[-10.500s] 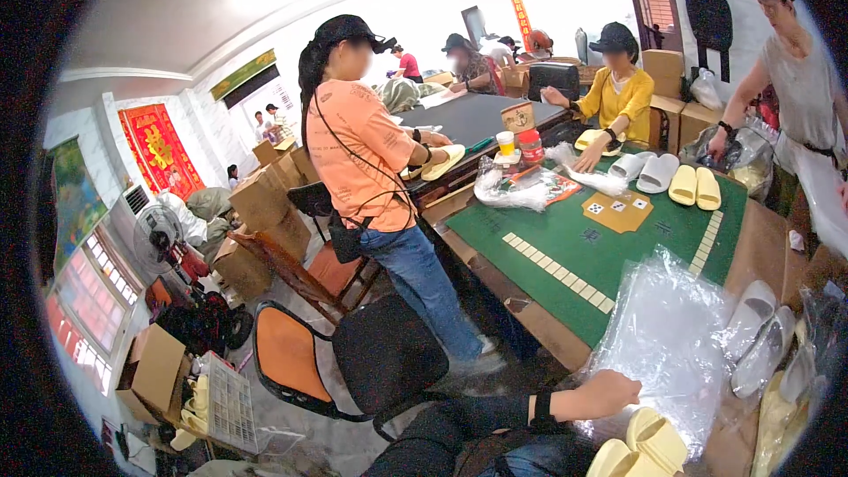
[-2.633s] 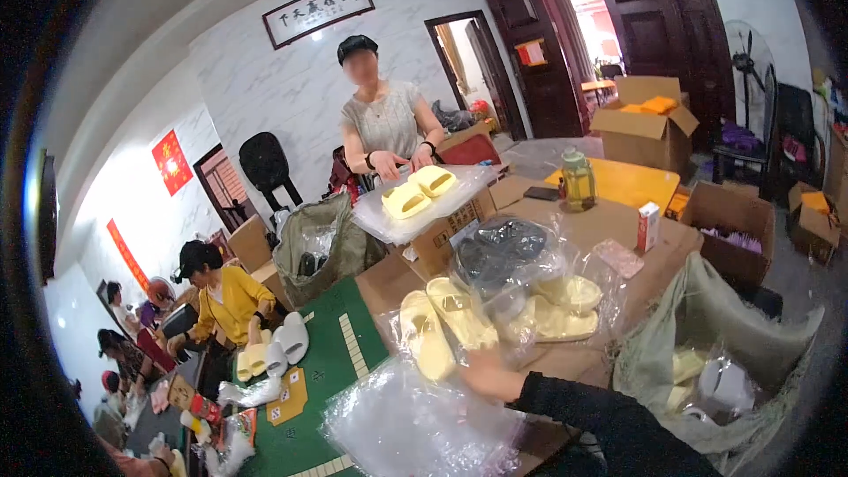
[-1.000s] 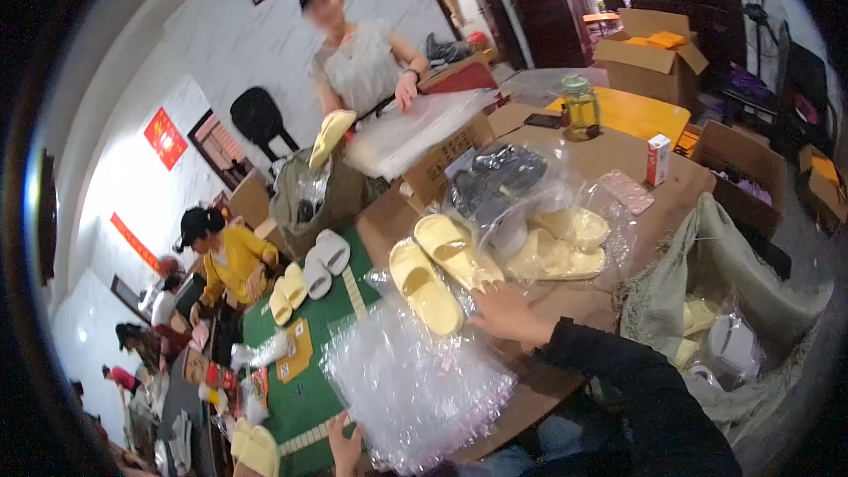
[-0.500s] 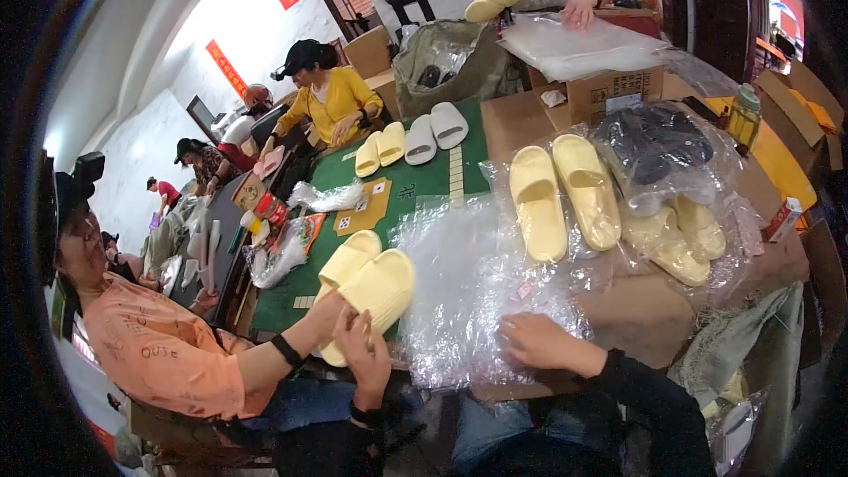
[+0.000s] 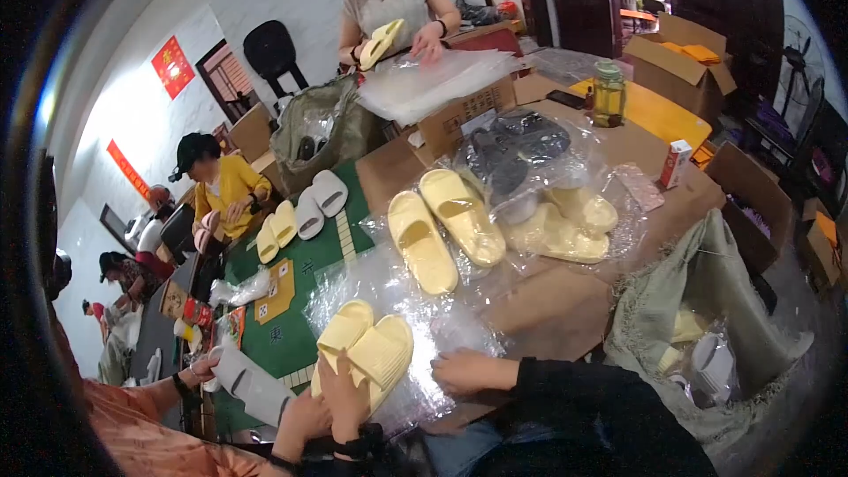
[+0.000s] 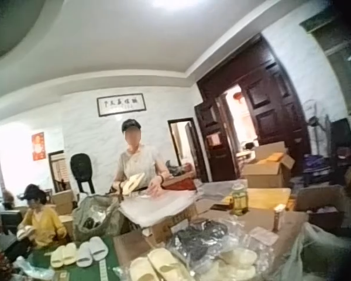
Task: The recorder is packaging finished slippers into plastic bags and placing them into a large collection bag.
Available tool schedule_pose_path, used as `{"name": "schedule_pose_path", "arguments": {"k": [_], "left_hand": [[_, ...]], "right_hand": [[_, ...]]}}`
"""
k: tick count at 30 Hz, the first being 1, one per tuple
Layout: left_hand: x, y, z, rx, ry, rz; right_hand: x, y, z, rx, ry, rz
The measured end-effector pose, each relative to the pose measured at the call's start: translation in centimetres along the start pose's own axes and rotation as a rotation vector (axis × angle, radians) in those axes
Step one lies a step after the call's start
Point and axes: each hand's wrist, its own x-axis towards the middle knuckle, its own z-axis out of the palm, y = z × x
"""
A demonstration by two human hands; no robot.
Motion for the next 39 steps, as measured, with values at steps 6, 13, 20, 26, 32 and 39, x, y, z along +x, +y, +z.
{"name": "schedule_pose_path", "arguments": {"k": [6,13,20,26,32,39], "left_hand": [[2.1,-1.7,2.9,-0.176,0.068,-0.191],[2.9,-5.5,6.4,-0.930,-0.034,-0.083],[2.2,-4.1,4.0,-0.772,-0.075,-0.105],[1.1,0.0,4.3,-0.739,0.115,-0.007],[0.1,3.8,1.4,-0.713,0.055,-0.101],[0.2,3.8,2.2,-0.883,-0.110,-0.188]], "right_hand": [[0.4,0.1,0.7,0.038,-0.086,0.043],[0.7,-0.2,0.0,0.032,-0.078,0.021],[0.0,0.3,0.1,0.133,-0.004,-0.025],[-2.0,0.0,-0.6,0.188,-0.022,0.065],[-2.0,0.4,0.4,0.209,0.018,0.063],[-0.3,-1.4,-1.2,0.207,0.172,-0.097]]}}
